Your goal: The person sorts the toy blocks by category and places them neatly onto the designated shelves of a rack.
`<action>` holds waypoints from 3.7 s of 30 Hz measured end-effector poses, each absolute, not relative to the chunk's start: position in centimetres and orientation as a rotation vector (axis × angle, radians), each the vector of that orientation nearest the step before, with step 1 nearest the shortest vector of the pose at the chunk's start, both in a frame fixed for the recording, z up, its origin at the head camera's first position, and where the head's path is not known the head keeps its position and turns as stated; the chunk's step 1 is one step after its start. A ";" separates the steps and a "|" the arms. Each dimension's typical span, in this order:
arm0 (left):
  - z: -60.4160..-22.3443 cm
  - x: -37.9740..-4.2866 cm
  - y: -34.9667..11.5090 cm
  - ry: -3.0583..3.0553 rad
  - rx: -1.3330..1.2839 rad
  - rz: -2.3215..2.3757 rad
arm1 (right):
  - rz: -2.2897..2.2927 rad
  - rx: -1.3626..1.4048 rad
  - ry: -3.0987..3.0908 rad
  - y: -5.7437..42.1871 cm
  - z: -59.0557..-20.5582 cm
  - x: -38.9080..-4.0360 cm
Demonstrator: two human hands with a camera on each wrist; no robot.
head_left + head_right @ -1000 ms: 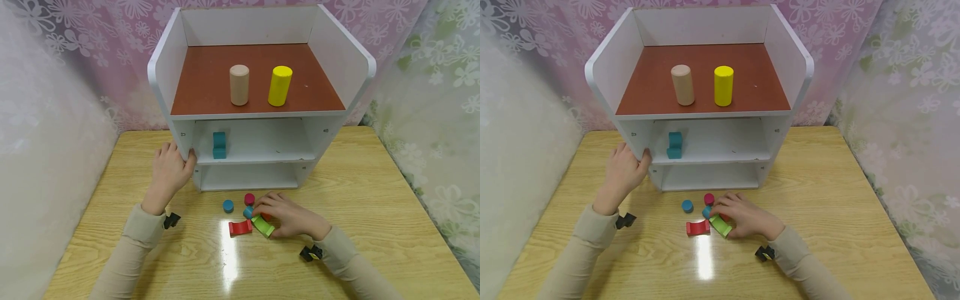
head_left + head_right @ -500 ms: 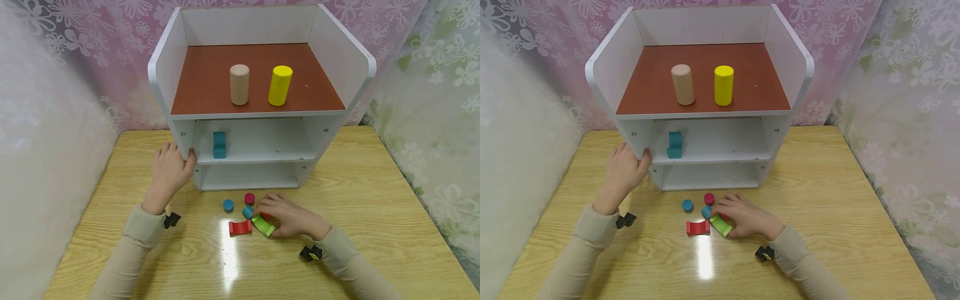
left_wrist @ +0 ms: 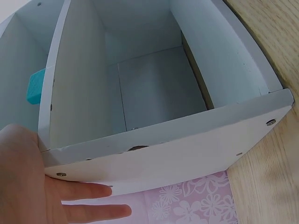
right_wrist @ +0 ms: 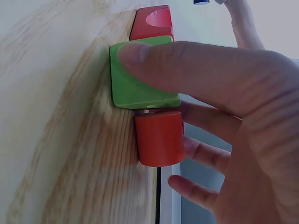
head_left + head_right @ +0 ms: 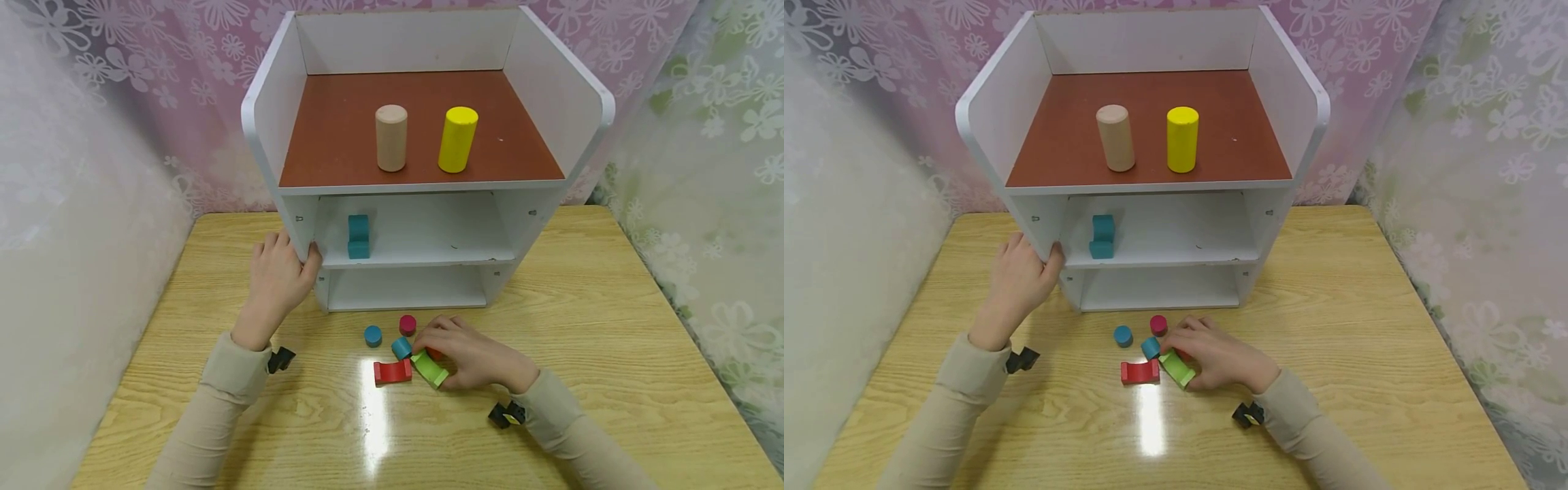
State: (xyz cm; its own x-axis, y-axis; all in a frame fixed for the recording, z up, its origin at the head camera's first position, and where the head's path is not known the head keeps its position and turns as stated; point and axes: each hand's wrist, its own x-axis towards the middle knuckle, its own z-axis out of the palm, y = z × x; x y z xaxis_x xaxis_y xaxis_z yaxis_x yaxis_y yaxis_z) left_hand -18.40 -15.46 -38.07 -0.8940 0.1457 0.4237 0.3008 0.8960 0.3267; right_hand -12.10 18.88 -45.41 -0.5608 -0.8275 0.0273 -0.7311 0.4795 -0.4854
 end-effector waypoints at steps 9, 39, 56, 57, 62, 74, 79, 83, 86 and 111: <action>-38.2 -18.5 -15.4 -2.674 -0.323 -0.560 | -0.698 -1.370 2.534 18.9 -45.0 -12.2; -38.3 -18.5 -15.4 -2.682 -0.320 -0.552 | -0.757 -1.463 2.659 18.2 -40.2 -11.4; -38.3 -18.5 -15.4 -2.691 -0.316 -0.566 | -0.903 -1.575 2.848 16.8 -37.1 -11.7; -38.3 -18.5 -15.4 -2.691 -0.315 -0.567 | -0.907 -1.581 2.857 16.7 -36.8 -11.8; -38.3 -18.5 -15.3 -2.694 -0.314 -0.580 | -0.935 -1.618 2.881 16.3 -35.9 -12.4; -38.2 -18.5 -15.3 -2.698 -0.305 -0.572 | -1.062 -1.591 2.955 15.7 -32.9 -14.2; -38.3 -18.5 -15.3 -2.701 -0.312 -0.569 | -1.104 -1.513 2.994 15.7 -32.2 -15.7; -38.2 -18.4 -15.3 -2.700 -0.313 -0.570 | -1.128 -1.417 3.036 15.6 -32.0 -16.9; -38.1 -18.4 -15.3 -2.694 -0.312 -0.571 | -1.149 -1.355 3.053 15.5 -32.0 -17.7; -38.2 -18.3 -15.4 -2.689 -0.318 -0.600 | -1.012 -1.003 3.021 15.8 -32.7 -20.8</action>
State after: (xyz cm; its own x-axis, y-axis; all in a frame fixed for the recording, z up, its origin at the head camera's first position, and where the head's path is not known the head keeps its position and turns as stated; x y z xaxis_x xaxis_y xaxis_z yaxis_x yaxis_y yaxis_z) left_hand -18.27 -15.35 -38.23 -0.9077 0.1371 0.3966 0.2927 0.8842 0.3641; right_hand -20.77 15.75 -32.71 -0.8019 -0.4778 0.3587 -0.5974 0.6399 -0.4834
